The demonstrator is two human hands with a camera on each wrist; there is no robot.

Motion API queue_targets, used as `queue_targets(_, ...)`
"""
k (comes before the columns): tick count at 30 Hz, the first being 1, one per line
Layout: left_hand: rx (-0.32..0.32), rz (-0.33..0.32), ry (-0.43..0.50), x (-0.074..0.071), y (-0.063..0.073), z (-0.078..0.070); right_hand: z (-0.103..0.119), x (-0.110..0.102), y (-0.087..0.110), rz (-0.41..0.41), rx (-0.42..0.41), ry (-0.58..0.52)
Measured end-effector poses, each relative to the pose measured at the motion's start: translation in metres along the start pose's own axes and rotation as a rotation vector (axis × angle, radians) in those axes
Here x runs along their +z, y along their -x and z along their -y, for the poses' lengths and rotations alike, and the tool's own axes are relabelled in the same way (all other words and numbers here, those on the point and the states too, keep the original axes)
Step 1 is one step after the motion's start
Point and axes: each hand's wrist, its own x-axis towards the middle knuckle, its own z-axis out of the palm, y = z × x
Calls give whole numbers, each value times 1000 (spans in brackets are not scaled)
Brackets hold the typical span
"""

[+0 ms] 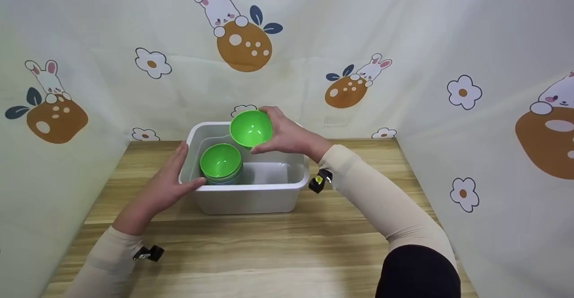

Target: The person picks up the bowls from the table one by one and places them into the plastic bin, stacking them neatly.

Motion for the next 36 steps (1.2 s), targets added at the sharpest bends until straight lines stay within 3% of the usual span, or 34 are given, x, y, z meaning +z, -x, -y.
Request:
queue_targets(19,-7,14,6,1,1,-2,11,24,-36,95,-124,34)
queue_targets(36,-9,20,-9,0,2,-4,12,45,-61,90,-202,34)
